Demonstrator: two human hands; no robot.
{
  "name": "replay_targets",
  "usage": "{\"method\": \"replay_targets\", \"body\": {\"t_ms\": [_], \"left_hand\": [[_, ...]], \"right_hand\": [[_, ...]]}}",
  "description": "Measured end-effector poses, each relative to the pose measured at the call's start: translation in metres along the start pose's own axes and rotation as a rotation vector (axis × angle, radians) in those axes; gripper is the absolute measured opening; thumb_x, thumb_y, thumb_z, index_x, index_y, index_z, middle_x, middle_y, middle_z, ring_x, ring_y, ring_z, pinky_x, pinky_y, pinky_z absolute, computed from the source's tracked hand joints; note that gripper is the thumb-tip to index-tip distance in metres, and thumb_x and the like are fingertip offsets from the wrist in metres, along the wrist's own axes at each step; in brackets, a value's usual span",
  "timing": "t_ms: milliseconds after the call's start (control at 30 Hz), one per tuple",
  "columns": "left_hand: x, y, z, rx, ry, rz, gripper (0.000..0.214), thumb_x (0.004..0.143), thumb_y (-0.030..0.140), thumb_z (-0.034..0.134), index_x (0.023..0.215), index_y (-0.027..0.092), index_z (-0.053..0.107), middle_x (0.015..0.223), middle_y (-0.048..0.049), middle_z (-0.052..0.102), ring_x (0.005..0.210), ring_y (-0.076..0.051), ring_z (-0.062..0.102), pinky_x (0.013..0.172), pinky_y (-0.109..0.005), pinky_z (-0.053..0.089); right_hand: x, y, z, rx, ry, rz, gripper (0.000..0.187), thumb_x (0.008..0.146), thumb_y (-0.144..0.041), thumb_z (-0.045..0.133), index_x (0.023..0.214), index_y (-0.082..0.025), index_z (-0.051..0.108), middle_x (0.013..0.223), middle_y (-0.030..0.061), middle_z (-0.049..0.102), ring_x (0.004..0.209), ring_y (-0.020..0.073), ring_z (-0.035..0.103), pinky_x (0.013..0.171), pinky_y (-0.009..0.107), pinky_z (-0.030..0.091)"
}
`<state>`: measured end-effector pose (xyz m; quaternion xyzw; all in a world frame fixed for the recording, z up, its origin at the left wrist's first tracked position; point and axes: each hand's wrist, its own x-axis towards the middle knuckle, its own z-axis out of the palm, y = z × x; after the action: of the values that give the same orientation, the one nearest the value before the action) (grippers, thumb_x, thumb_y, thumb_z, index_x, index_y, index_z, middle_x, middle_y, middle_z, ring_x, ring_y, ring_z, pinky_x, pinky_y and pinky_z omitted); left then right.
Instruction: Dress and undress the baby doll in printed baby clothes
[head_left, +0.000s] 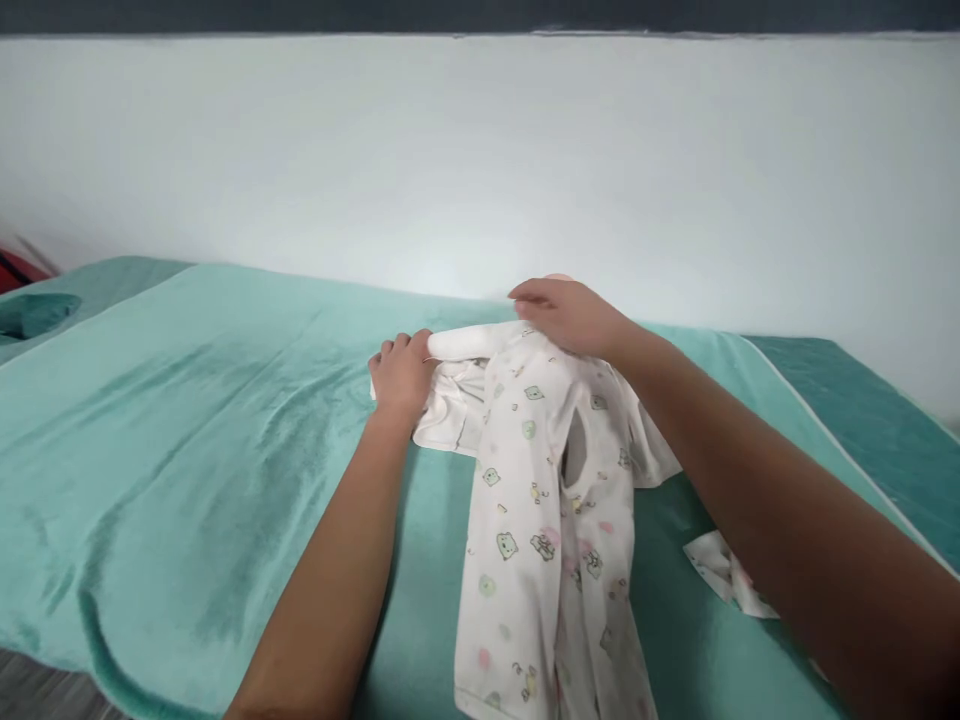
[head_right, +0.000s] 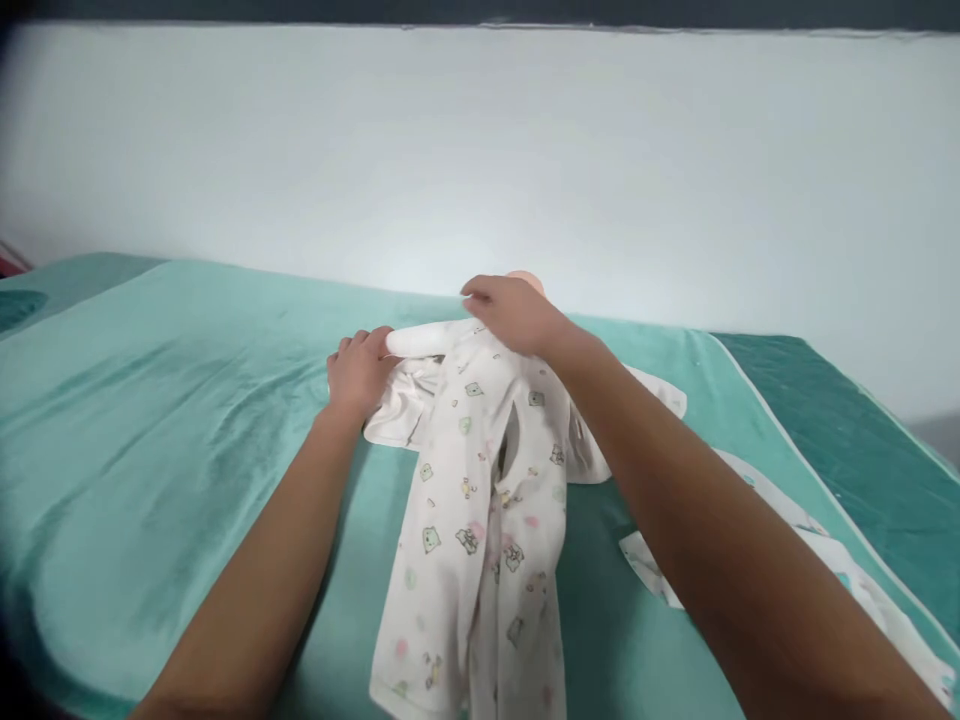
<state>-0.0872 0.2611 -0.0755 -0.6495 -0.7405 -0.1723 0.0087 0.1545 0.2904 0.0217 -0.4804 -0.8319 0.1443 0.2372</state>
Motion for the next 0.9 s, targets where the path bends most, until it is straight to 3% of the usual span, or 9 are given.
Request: {"method": "replay_targets", "body": {"t_ms": [133,233,333,433,500,600,667,767,900], "left_hand": [[-0.001,0.003,0.002,0.000,-0.035,-0.016,0.043,0.095,0.034,0.048,0.137,0.031,0.053,0.131,-0.0117,0.062,0.124,-0.034,0.052,0.105,-0.055,0.042],[-0.004,0.007,0.004,0.003,-0.047,-0.025,0.049,0.094,0.030,0.047,0.143,0.028,0.047,0.139,-0.0146,0.057,0.131,-0.036,0.049,0.112,-0.067,0.032],[-0.012,0.016,0.001,0.001,0.031,-0.010,0.059,0.090,0.018,0.046,0.148,0.023,0.041,0.152,-0.0175,0.045,0.143,-0.037,0.039,0.115,-0.077,0.016],[-0.024,0.035,-0.011,-0.081,0.147,0.120,0.065,0.083,0.006,0.042,0.146,0.022,0.044,0.156,-0.0144,0.042,0.150,-0.032,0.031,0.122,-0.070,0.013],[-0.030,0.058,-0.024,-0.234,0.165,0.245,0.058,0.084,0.007,0.041,0.139,0.021,0.052,0.150,-0.0115,0.050,0.145,-0.027,0.040,0.124,-0.055,0.026],[-0.033,0.110,-0.043,-0.442,0.017,0.493,0.041,0.092,0.017,0.040,0.127,0.020,0.061,0.135,-0.0071,0.063,0.127,-0.020,0.057,0.110,-0.035,0.046],[-0.032,0.152,-0.052,-0.357,-0.087,0.632,0.035,0.095,0.025,0.042,0.121,0.022,0.066,0.131,-0.0063,0.066,0.124,-0.022,0.059,0.105,-0.036,0.047],[-0.024,0.209,-0.053,0.002,-0.330,0.765,0.026,0.092,0.020,0.049,0.101,0.018,0.073,0.114,-0.0109,0.070,0.111,-0.027,0.065,0.100,-0.043,0.047],[-0.011,0.247,-0.039,0.142,-0.492,0.739,0.032,0.088,0.013,0.054,0.117,0.016,0.070,0.125,-0.0147,0.067,0.110,-0.028,0.065,0.095,-0.042,0.047]], "right_hand": [[-0.069,0.047,0.007,0.069,0.401,0.213,0.037,0.095,-0.032,0.044,0.123,-0.021,0.066,0.127,0.0099,0.068,0.114,0.0265,0.062,0.101,0.046,0.046],[-0.109,0.080,0.024,-0.104,0.404,0.281,0.046,0.087,-0.026,0.051,0.130,-0.016,0.062,0.134,0.0156,0.064,0.124,0.0337,0.056,0.108,0.054,0.041],[-0.122,0.096,0.028,-0.183,0.409,0.334,0.054,0.082,-0.018,0.050,0.135,-0.019,0.060,0.135,0.0135,0.064,0.124,0.0338,0.057,0.107,0.053,0.042],[-0.118,0.097,0.024,-0.123,0.509,0.465,0.053,0.080,-0.015,0.047,0.132,-0.018,0.061,0.127,0.0125,0.068,0.117,0.0307,0.062,0.102,0.048,0.047],[-0.114,0.093,0.023,-0.133,0.506,0.471,0.050,0.082,-0.017,0.047,0.129,-0.018,0.062,0.127,0.0126,0.068,0.117,0.0311,0.061,0.103,0.049,0.046],[-0.109,0.086,0.027,-0.205,0.449,0.455,0.043,0.089,-0.025,0.046,0.128,-0.019,0.063,0.129,0.0131,0.067,0.119,0.0327,0.059,0.106,0.052,0.041],[-0.107,0.084,0.029,-0.228,0.429,0.480,0.042,0.091,-0.026,0.044,0.128,-0.020,0.062,0.129,0.0134,0.067,0.119,0.0330,0.059,0.106,0.052,0.039],[-0.107,0.084,0.027,-0.207,0.430,0.481,0.040,0.091,-0.024,0.042,0.126,-0.021,0.062,0.129,0.0128,0.067,0.118,0.0322,0.060,0.101,0.048,0.040],[-0.107,0.086,0.024,-0.192,0.438,0.478,0.035,0.090,-0.026,0.045,0.120,-0.021,0.061,0.118,0.0131,0.072,0.107,0.0316,0.064,0.088,0.041,0.044]]}}
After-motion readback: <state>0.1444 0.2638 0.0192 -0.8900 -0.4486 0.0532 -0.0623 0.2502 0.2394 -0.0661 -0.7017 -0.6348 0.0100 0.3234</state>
